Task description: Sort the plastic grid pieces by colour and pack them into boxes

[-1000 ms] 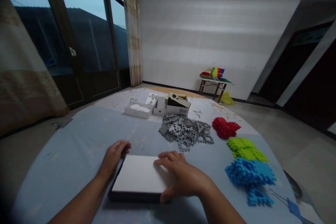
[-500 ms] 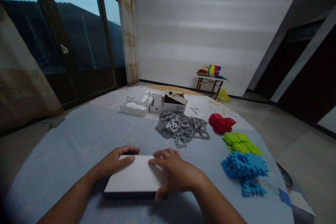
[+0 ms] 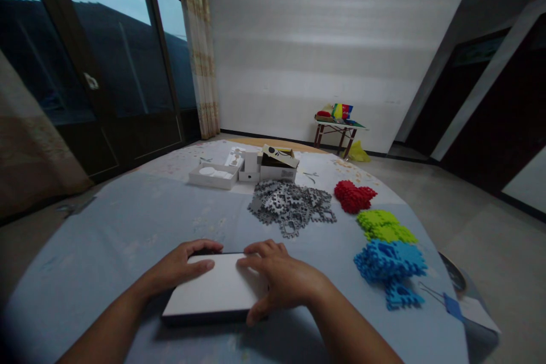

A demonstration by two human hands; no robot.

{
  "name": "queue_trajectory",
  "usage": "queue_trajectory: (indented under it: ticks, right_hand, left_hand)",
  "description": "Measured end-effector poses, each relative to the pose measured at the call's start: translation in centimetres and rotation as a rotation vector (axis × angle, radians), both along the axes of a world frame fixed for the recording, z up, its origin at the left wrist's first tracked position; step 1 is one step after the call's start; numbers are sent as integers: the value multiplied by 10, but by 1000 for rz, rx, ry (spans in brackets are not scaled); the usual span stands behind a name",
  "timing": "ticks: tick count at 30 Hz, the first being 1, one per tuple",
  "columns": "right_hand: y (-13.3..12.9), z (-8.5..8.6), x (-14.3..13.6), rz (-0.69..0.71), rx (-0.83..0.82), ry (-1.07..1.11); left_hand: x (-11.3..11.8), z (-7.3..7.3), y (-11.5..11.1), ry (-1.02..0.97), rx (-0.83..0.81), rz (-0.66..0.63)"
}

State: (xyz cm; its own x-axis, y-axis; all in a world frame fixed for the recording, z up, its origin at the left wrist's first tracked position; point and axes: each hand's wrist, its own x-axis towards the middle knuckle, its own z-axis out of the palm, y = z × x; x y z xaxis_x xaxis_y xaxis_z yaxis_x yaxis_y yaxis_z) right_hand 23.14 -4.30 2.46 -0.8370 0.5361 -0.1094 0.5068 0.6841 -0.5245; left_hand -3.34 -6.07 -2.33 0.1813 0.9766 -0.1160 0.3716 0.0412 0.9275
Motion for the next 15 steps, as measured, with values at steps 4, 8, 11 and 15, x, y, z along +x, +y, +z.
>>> queue_trajectory:
  ticks: [4, 8, 11, 15]
  right_hand:
    - [0, 0, -1, -8, -20, 15]
    - [-2, 1, -4, -29, -13, 36]
    - [-3, -1, -5, -27, 1, 45]
    - [-3, -3, -5, -16, 18, 54]
  left_hand:
    - [0, 0, 0, -15, 23, 21]
    - [-2, 3, 1, -23, 19, 15]
    - [-8, 3, 0, 0, 29, -56]
    - [-16, 5, -2, 73, 28, -95]
